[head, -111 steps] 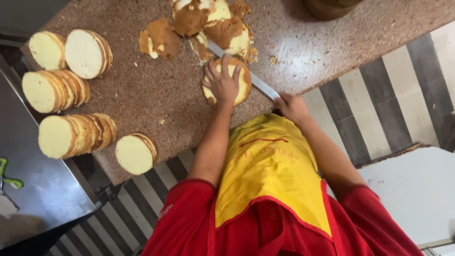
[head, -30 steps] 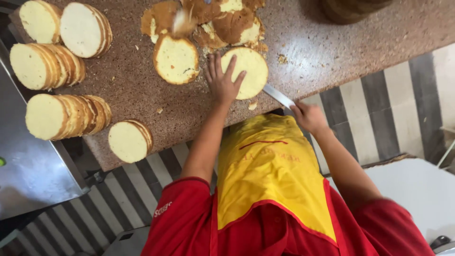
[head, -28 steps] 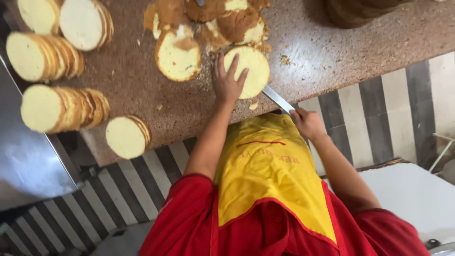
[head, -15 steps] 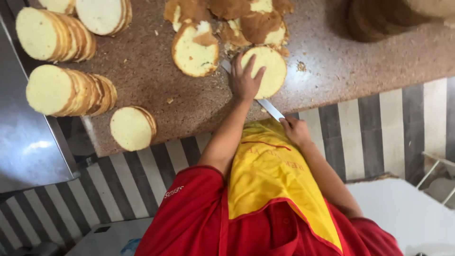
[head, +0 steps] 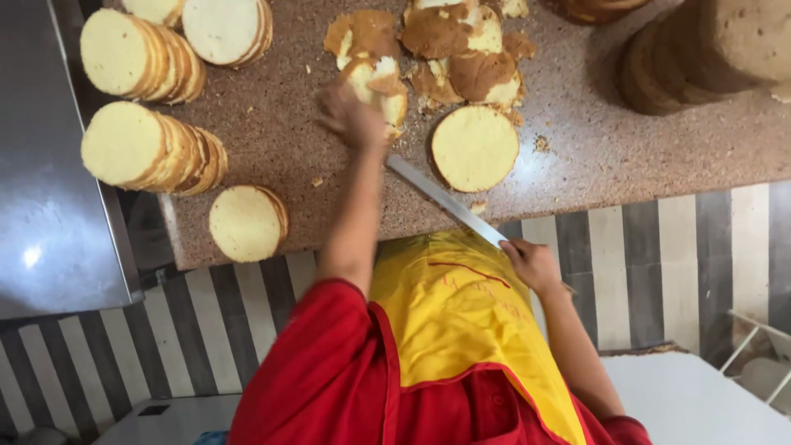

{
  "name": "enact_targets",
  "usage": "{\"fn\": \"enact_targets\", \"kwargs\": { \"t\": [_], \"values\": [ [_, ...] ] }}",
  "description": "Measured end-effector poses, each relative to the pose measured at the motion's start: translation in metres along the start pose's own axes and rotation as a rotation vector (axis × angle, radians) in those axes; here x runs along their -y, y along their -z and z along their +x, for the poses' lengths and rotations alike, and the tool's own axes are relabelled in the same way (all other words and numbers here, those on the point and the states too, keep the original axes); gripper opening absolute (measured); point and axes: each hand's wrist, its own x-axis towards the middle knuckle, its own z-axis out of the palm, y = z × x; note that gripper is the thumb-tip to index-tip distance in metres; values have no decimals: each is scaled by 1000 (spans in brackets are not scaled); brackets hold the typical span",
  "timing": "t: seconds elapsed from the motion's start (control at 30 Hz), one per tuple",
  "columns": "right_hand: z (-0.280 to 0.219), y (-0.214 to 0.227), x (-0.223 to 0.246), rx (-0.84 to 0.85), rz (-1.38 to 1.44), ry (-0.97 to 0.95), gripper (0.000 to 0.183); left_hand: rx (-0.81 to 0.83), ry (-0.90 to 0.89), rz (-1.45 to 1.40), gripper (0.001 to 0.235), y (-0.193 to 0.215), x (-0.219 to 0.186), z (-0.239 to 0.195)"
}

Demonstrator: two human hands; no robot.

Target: The person slices round cake layers horizontally with a long knife at a bakery counter, holding each cake steady with one hand while cutting, then stacks the cut layers with the growing pile of finished slices. They briefly step away to a sink area and return, and continue slicing light and dark cake layers one after another.

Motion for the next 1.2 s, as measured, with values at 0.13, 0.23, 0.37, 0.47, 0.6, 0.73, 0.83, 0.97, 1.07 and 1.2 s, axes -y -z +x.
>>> {"fn": "enact_targets", "kwargs": {
  "t": [0.13, 0.23, 0.37, 0.47, 0.6, 0.73, 0.83, 0.97, 1.07, 1.2],
  "values": [
    [-33, 31, -5, -75, 44, -111, 28, 250, 39, 223, 87, 21, 40, 64],
    [-41, 45, 0, -120, 220, -249, 28, 520, 152, -54, 53, 7, 63, 82],
    [-38, 61, 4, -205, 374, -323, 28, 452, -16, -372, 34, 68, 20, 43],
    [-43, 74, -4, -260, 352, -317, 29, 327, -316, -207, 30, 108, -11, 9],
    [-37, 92, -23, -310, 286, -302, 29, 256, -495, -147, 32, 131, -57, -26],
    [-38, 107, -22, -333, 355, -356, 28, 222, -754, 97, 29, 58, -65, -83],
    [-41, 103, -25, -349, 367, -392, 29, 166, -1148, 106, 25, -62, -4, -124],
    [-45, 89, -27, -239, 297, -437, 31, 277, -1190, -6, 39, -100, 10, -168],
    [-51, 66, -42, -163, 331, -475, 31, 336, -1109, -11, 46, -82, -8, -173],
    [-54, 56, -36, -19, 440, -518, 25, 215, -872, 0, 58, -27, -36, -162]
  ]
}}
